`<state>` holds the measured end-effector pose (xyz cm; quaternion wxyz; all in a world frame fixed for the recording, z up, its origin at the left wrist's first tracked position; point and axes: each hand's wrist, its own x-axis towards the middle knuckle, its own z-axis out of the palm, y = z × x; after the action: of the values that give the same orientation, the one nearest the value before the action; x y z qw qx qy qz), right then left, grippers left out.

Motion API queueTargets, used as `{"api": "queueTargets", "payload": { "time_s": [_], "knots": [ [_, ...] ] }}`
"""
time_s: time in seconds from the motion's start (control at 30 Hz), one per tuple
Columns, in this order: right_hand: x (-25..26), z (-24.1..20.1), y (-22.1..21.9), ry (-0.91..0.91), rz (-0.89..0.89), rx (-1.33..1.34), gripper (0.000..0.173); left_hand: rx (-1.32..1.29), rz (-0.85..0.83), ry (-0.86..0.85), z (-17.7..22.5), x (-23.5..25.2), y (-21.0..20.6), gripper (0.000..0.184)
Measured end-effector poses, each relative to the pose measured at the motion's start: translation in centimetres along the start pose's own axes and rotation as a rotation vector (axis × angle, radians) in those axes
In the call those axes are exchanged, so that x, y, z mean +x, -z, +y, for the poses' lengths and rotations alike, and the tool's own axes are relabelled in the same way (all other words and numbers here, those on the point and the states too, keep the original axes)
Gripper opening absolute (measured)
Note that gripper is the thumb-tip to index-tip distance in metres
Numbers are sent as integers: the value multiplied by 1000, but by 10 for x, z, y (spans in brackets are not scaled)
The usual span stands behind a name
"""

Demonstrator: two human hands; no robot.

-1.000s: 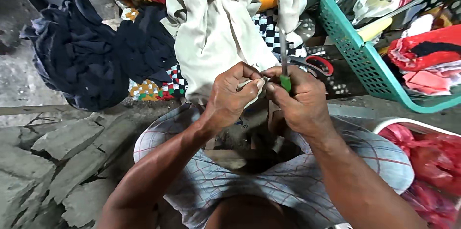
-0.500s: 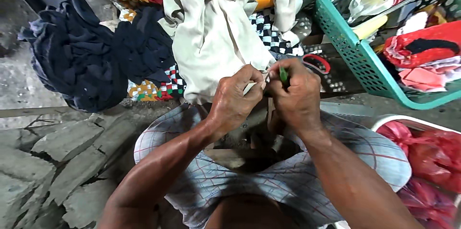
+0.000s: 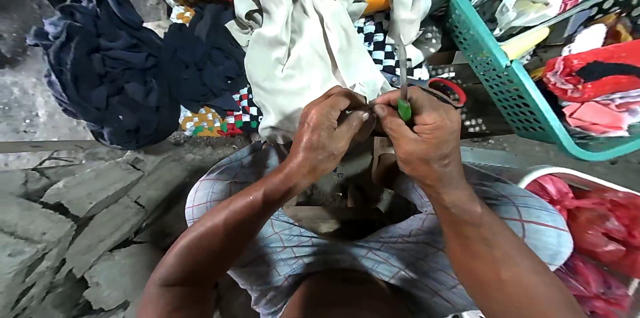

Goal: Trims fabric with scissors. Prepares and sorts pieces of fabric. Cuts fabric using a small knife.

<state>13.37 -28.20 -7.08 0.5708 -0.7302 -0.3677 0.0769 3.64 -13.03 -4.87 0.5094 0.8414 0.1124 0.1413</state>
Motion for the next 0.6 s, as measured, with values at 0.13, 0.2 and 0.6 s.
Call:
{"api": "queueTargets", "payload": {
  "time_s": [0.13, 0.2, 0.6],
  "knots": [
    [-3, 3, -3, 65, 21, -167, 12, 36, -18, 7, 3, -1, -4, 6],
    [-3, 5, -5, 91, 32, -245, 12, 53, -53, 15, 6, 0, -5, 9],
    [5, 9, 6, -179, -119, 333, 14, -171, -83, 152, 6, -1, 7, 9]
  ]
}}
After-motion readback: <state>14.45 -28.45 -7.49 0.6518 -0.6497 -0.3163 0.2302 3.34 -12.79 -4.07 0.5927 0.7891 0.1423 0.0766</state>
